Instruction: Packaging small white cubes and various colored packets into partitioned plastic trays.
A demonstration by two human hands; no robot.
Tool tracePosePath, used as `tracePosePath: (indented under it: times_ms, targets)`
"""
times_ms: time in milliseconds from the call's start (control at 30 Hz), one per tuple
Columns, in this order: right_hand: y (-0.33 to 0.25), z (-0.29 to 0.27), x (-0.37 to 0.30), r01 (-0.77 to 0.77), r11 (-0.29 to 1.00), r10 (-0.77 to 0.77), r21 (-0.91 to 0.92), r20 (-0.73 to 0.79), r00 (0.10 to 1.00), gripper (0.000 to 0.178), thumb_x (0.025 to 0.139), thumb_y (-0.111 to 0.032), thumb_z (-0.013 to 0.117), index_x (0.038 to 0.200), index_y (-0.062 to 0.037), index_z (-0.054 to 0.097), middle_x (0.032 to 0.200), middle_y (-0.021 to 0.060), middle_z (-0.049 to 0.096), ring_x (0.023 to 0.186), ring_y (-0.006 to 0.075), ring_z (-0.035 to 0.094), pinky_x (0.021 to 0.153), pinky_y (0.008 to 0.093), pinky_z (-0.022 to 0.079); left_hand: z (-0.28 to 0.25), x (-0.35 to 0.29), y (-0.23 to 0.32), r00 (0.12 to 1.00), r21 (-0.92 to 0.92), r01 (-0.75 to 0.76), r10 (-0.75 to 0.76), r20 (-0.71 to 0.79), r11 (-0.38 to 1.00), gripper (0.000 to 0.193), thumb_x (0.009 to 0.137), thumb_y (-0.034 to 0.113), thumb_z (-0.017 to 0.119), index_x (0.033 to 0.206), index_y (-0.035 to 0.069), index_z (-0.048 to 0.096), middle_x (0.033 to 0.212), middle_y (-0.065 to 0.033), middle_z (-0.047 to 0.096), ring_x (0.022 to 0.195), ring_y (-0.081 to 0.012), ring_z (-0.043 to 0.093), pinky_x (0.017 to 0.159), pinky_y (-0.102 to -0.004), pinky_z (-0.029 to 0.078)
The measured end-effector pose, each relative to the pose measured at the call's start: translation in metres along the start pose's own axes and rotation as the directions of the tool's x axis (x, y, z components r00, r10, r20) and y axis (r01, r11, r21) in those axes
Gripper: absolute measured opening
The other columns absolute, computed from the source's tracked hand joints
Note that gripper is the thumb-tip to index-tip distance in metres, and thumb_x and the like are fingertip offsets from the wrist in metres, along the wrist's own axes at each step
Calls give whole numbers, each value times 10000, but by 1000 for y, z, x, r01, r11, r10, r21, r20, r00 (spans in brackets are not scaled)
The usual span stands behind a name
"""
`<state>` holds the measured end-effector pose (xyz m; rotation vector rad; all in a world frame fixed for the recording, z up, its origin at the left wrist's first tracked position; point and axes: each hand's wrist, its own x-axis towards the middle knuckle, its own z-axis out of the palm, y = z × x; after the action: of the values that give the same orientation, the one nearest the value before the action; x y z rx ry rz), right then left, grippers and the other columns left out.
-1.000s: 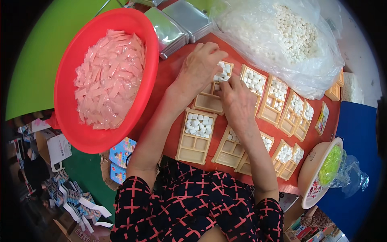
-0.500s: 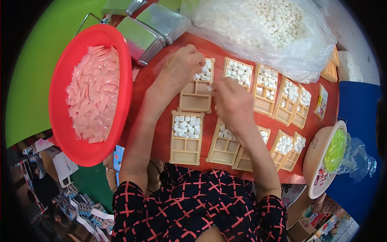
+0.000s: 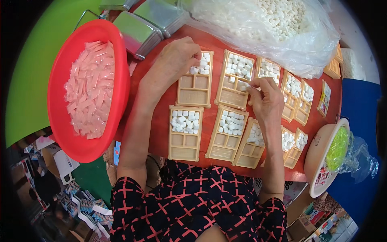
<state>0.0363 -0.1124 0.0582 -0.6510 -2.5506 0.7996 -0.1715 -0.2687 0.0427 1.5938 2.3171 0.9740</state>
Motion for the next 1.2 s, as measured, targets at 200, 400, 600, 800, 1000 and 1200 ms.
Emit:
tracePosePath:
  times_ms: [200,400,600,800,1000,1200]
  targets:
    - [-9,4,4,134,971,-128,-200,41,991,97,742,-56,674,827,-72,630,790,52,619,668,216,615,557,307,466,3,0,-5,995,-69,39,-45,-89,997,101,729,17,630,812,-19,586,748,-91,560,662,-197,545,630,-298,444]
    - [-3,11,6,263,871,-212,-415,165,963,91,752,-79,660,841,-96,646,799,40,631,725,222,615,577,336,479,3,-4,3,927,-353,246,-326,-186,903,26,795,-4,607,820,-8,609,732,-25,604,637,-96,535,595,-231,436]
    - [-3,13,5,195,907,-144,-374,158,977,71,759,-55,647,827,-65,627,808,56,633,696,230,615,570,331,471,0,-19,31,801,-891,220,-594,-66,396,28,860,33,572,877,11,572,754,-65,624,661,-109,601,540,-204,461]
    - [-15,4,9,-5,979,-3,202,39,999,67,766,-14,627,828,-27,606,783,82,619,623,232,591,563,306,450,24,-33,82,784,-948,279,-532,318,-155,89,896,68,519,970,23,541,804,-69,594,652,-107,572,538,-189,463]
    - [-11,2,11,84,991,-86,-105,-15,996,84,757,-20,634,837,-31,610,775,81,618,613,225,585,553,306,444,27,-26,77,770,-843,305,-406,492,-443,120,879,49,522,983,17,573,811,-34,576,666,-102,570,529,-221,464]
    - [-3,16,5,234,903,-227,-359,63,972,97,715,-94,679,797,-96,629,757,55,581,688,237,608,552,352,477,62,-9,76,966,-89,125,-142,-216,988,70,746,55,628,813,49,613,792,-141,566,676,-322,577,582,-402,473]
